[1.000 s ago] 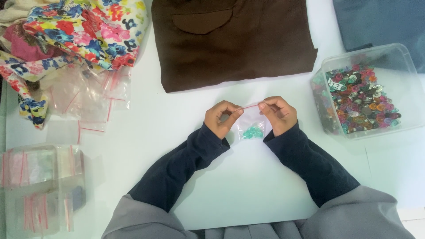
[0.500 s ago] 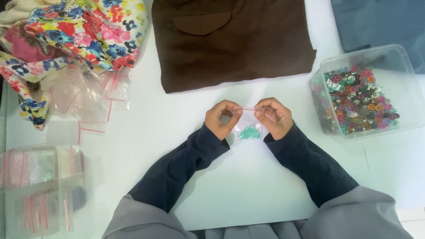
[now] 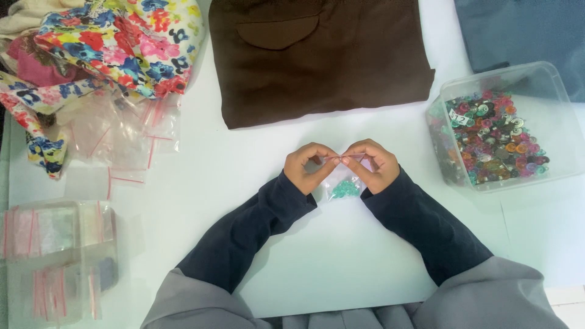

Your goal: The person sorts small colorful buttons from a plastic container into individual ziplock bags. They place the buttons into bags, seal them, and stack the filled bags on the table.

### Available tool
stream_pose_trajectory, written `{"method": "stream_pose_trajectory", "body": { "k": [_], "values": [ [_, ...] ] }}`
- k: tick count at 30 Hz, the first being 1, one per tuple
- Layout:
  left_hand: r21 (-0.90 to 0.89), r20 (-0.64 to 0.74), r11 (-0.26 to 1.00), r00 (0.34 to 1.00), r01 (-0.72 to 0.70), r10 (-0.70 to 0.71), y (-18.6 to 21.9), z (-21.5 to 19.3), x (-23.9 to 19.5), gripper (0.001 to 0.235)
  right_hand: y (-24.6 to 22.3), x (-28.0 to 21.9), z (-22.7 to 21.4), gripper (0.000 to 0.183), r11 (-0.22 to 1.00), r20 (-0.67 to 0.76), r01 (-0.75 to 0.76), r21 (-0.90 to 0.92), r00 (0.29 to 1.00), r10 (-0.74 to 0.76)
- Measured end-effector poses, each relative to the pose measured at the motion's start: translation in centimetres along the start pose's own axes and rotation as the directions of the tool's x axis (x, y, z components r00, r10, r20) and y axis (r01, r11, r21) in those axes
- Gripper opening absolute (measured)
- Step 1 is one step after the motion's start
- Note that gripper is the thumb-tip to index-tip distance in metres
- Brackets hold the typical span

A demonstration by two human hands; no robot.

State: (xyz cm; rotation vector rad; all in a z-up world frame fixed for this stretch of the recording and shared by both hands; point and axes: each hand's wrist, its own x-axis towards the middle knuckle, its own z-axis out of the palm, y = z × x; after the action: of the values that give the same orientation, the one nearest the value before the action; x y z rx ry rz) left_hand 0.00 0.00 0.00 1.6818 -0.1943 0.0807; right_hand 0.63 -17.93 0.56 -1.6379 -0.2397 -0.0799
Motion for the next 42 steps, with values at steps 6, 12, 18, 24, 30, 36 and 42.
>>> {"method": "stream_pose_trajectory", "body": {
  "k": [6,12,18,24,30,36,42],
  "values": [
    [0.009,0.012,0.999,0.999,-0.034,0.034,-0.9,0.1,-0.1,0.004,-0.3,-0.2,-0.1,0.006,1.000,0.030,0.003,-0.024,1.000,-0.002],
    [0.025,0.017,0.999,0.999,-0.035,0.035,-0.6,0.1,-0.1,0.007,0.2,-0.1,0.0,0.005,1.000,0.014,0.003,-0.023,1.000,-0.002],
    [0.047,0.000,0.999,1.000,0.011,-0.011,-0.3,0.2,-0.2,0.004,-0.7,-0.3,0.0,0.004,1.000,-0.006,-0.005,0.003,1.000,0.005],
    [0.031,-0.032,0.998,0.998,0.048,-0.047,-0.3,0.1,0.0,0.009,-0.5,0.0,-0.3,0.005,0.999,-0.046,-0.028,0.018,0.999,0.029],
    [0.025,-0.051,0.998,0.997,0.065,-0.063,0.0,0.1,0.0,0.003,-0.8,0.1,-0.3,0.006,0.999,-0.028,-0.030,0.028,0.999,0.031],
    [0.020,-0.038,0.998,0.998,0.055,-0.054,0.1,0.0,-0.1,0.008,-0.2,0.0,-0.3,0.004,0.999,-0.040,-0.037,0.039,0.998,0.038],
    [0.026,-0.020,1.000,1.000,0.016,-0.016,-0.1,0.1,-0.3,0.004,-0.4,-0.2,0.0,0.008,1.000,-0.019,0.008,0.018,1.000,-0.007]
  ]
}}
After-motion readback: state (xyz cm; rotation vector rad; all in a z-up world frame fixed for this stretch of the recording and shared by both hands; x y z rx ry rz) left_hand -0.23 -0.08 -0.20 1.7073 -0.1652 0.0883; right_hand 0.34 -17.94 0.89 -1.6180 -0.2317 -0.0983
